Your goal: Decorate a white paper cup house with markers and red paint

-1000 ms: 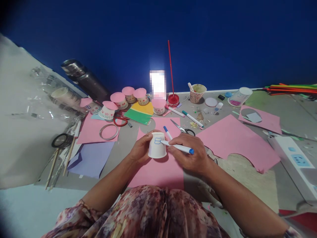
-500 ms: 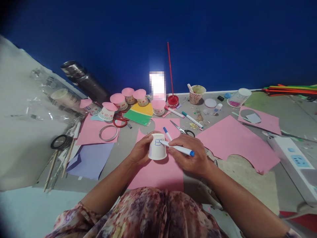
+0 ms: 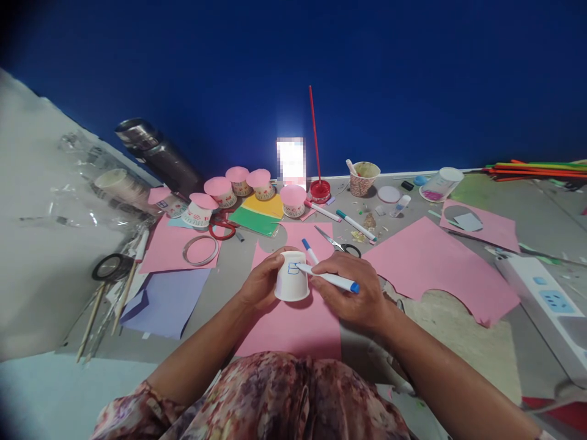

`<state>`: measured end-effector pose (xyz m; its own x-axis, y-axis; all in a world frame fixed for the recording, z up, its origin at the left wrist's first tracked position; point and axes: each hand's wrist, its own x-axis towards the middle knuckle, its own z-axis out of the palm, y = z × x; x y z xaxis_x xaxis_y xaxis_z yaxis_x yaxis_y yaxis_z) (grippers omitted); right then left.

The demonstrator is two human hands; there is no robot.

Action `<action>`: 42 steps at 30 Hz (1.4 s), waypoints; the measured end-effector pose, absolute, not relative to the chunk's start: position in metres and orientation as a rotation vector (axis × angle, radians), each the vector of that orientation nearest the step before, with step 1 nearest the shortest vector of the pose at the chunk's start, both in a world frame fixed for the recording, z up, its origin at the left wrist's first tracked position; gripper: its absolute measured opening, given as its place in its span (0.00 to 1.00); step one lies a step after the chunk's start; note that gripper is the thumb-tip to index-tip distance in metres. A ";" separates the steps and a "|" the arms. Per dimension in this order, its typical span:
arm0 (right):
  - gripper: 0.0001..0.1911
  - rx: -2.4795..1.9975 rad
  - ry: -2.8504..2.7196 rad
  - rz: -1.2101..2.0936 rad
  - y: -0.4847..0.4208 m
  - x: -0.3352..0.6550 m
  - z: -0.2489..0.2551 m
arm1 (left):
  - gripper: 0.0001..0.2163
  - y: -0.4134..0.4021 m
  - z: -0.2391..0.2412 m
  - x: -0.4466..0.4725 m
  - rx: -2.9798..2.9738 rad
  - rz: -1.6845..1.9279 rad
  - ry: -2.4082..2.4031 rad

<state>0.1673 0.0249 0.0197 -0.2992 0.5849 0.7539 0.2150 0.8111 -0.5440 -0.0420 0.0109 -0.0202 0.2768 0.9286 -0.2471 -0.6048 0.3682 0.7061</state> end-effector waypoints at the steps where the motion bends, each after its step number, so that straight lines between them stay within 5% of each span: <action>1: 0.07 -0.612 -1.881 0.416 0.025 0.168 0.020 | 0.19 0.011 -0.020 -0.042 0.536 1.102 0.716; 42: 0.06 -0.584 -1.933 0.454 0.025 0.168 0.022 | 0.17 0.012 -0.020 -0.041 0.546 1.121 0.750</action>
<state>0.1684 0.0245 0.0217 -0.3605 0.5825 0.7285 0.1969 0.8109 -0.5510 -0.0411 0.0116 -0.0203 0.2400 0.9362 -0.2569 -0.5941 0.3509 0.7238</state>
